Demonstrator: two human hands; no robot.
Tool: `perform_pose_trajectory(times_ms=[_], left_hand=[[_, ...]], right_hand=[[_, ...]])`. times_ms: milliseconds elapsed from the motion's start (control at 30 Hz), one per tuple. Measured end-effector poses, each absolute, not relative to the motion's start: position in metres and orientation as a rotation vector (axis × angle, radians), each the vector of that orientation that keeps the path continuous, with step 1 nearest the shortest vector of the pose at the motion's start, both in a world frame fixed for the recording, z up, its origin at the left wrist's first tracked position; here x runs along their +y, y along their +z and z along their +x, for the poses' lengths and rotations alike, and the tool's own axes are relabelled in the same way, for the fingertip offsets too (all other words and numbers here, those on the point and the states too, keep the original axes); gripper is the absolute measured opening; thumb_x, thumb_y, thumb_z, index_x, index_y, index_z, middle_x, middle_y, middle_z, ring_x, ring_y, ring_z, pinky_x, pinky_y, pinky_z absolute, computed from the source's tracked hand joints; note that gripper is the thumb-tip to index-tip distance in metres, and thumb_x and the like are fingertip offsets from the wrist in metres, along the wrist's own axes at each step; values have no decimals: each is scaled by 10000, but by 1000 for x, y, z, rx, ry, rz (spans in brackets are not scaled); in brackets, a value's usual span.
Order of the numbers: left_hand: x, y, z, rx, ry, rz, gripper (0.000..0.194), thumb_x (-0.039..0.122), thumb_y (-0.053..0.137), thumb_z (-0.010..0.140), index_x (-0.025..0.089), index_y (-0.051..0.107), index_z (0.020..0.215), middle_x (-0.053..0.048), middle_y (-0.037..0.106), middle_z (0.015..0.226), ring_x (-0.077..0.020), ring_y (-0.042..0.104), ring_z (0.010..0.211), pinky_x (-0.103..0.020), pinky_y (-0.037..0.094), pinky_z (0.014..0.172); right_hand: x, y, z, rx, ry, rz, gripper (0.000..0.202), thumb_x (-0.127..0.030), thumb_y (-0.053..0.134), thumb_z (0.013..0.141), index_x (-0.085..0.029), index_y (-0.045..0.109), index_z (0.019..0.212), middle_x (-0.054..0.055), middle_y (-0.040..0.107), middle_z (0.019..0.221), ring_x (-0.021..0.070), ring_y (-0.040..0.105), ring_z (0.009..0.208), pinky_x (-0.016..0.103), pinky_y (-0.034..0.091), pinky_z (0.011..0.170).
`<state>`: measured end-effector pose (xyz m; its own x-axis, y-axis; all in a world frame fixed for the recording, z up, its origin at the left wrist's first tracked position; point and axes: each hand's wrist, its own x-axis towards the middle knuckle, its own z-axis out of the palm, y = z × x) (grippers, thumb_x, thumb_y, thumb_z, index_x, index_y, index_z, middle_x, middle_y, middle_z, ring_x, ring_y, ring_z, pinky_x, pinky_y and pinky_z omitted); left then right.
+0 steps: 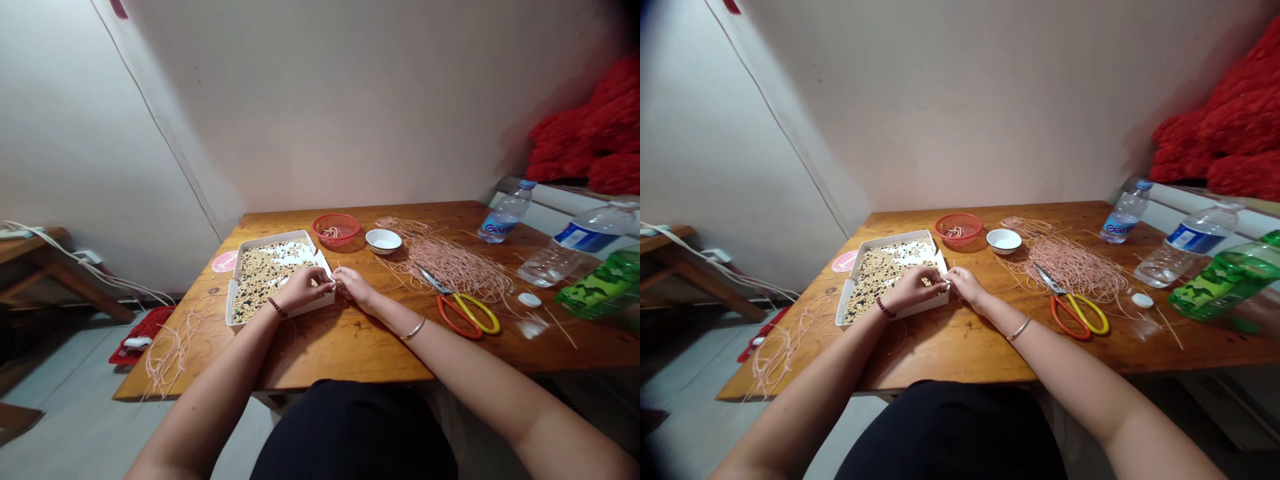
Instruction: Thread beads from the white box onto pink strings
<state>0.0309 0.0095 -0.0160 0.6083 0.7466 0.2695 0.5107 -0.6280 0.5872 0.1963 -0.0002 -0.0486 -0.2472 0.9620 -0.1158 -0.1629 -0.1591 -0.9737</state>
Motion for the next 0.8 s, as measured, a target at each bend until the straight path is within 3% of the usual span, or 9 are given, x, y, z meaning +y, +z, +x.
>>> perform_pose_trajectory(times_ms=[567,800], left_hand=[[11,-19,29,1307,838,2430,228,402,632,761,178,592,753,-11,644,730,-132,566,655,-232,403,616],[10,-19,28,1319,851,2449,224,416,641,759,198,596,781,2,641,751,-134,570,678,-229,402,622]], right_hand=[[0,-50,195,-1266,1563,-1019,229,-403,590,733,-193,500,718,-105,301,405,41,201,336,201,93,360],[2,-51,198,-1213,1626,-976,282,-396,649,667,-193,453,669,-119,297,412,28,185,339,204,75,360]])
